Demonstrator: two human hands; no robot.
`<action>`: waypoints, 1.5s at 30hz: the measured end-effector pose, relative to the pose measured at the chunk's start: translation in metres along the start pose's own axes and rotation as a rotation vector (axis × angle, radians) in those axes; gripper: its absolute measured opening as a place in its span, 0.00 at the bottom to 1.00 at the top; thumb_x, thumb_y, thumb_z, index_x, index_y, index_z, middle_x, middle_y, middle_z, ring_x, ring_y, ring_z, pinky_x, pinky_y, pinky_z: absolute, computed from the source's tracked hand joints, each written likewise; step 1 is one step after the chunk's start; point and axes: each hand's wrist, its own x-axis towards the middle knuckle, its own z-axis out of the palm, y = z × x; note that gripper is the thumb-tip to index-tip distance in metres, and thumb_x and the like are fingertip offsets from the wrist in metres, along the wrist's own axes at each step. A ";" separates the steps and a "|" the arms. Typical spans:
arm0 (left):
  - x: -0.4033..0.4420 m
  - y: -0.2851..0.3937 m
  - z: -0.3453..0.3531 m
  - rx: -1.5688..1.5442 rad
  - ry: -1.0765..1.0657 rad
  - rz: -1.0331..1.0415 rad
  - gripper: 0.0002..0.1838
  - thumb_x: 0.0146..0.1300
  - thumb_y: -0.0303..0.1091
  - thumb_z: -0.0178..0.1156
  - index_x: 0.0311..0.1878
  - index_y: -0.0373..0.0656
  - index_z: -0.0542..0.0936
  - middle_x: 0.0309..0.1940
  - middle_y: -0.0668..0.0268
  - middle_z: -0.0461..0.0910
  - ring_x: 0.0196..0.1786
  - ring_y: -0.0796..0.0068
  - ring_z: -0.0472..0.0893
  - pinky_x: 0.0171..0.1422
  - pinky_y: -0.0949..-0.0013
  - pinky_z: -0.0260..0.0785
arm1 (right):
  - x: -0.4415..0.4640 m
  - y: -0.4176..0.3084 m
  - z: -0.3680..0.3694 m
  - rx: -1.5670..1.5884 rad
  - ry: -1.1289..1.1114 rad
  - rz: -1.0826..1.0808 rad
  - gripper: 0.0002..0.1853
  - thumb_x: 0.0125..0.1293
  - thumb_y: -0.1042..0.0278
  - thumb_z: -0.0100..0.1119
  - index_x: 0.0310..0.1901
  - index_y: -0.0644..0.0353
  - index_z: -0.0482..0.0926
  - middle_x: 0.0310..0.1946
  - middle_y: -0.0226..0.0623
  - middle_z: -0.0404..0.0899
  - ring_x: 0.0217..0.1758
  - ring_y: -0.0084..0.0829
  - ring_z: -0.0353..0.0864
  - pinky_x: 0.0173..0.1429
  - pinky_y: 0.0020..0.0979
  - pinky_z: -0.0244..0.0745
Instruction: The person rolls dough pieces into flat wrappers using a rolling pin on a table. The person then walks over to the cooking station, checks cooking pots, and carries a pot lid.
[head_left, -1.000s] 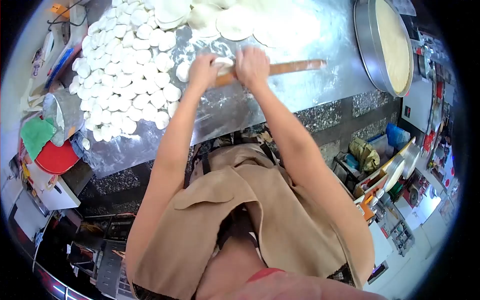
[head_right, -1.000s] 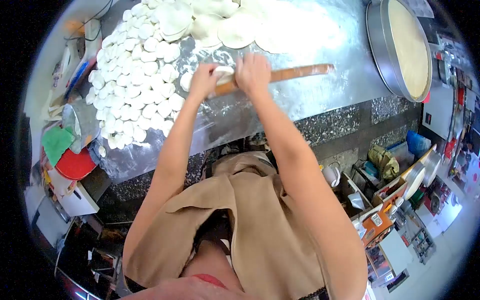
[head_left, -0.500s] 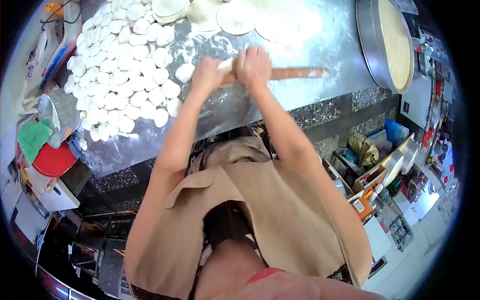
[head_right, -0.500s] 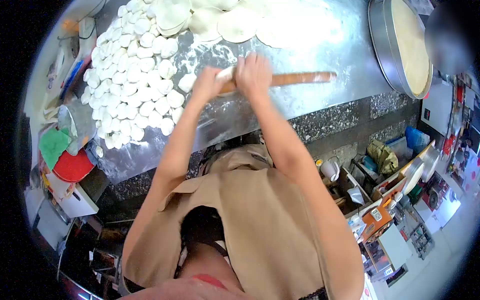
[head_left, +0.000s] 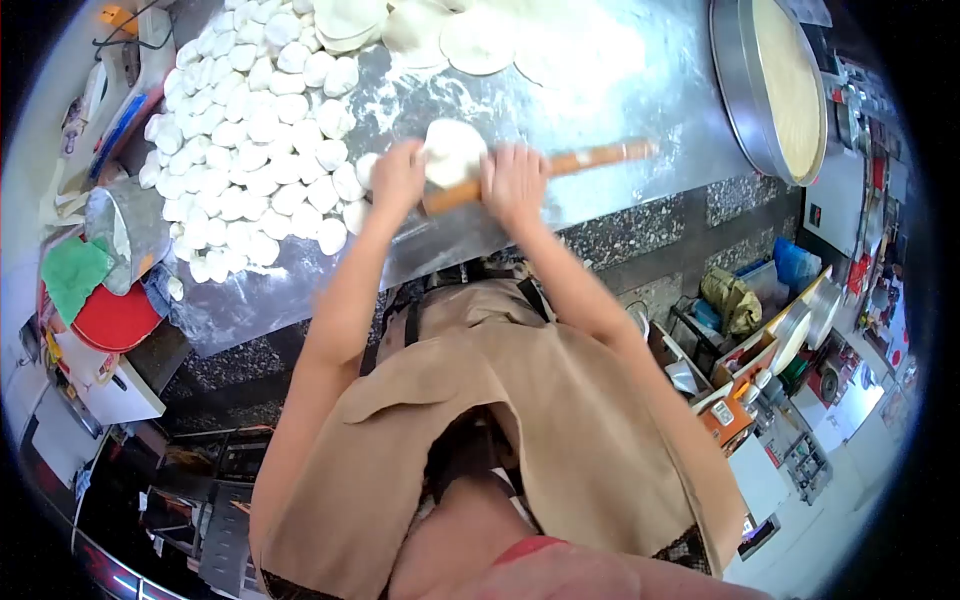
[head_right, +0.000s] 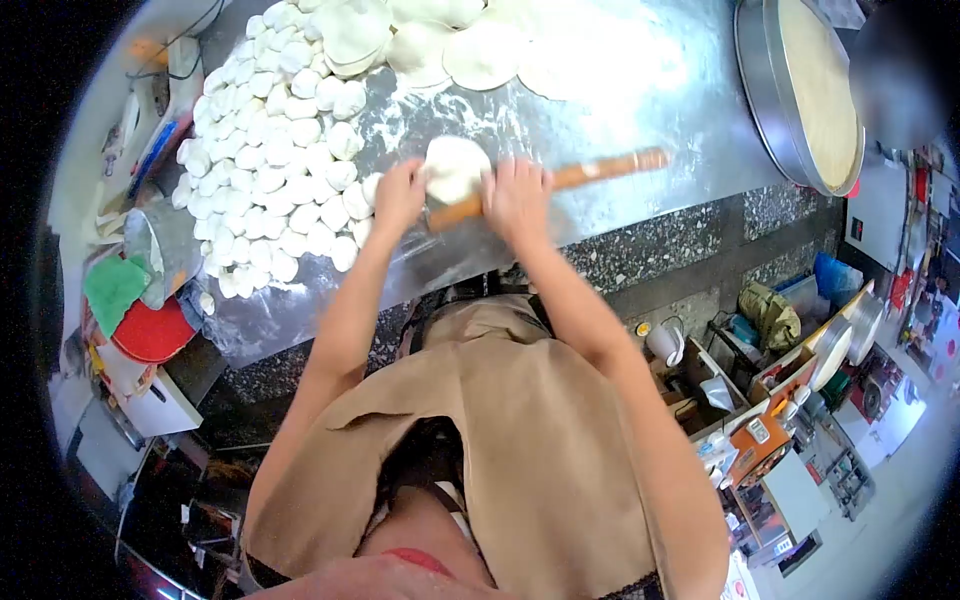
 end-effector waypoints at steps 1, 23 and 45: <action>-0.015 0.000 0.003 -0.082 -0.084 -0.010 0.15 0.60 0.42 0.61 0.46 0.44 0.82 0.42 0.50 0.82 0.48 0.49 0.80 0.51 0.53 0.72 | -0.016 0.000 -0.002 0.004 -0.021 0.021 0.12 0.61 0.54 0.55 0.34 0.55 0.76 0.35 0.39 0.74 0.43 0.41 0.72 0.51 0.46 0.61; -0.004 -0.007 -0.016 0.451 0.090 0.319 0.16 0.55 0.52 0.62 0.35 0.50 0.85 0.33 0.59 0.83 0.47 0.55 0.77 0.60 0.49 0.56 | -0.004 -0.009 0.003 -0.025 0.117 -0.007 0.12 0.66 0.58 0.48 0.32 0.55 0.76 0.33 0.40 0.75 0.42 0.42 0.74 0.49 0.44 0.64; -0.049 0.010 -0.071 0.719 -0.087 0.175 0.31 0.54 0.35 0.69 0.60 0.36 0.71 0.49 0.58 0.76 0.54 0.55 0.75 0.58 0.59 0.68 | -0.018 0.054 -0.005 0.019 0.120 -0.028 0.09 0.62 0.58 0.53 0.36 0.53 0.77 0.39 0.35 0.75 0.46 0.39 0.71 0.58 0.43 0.58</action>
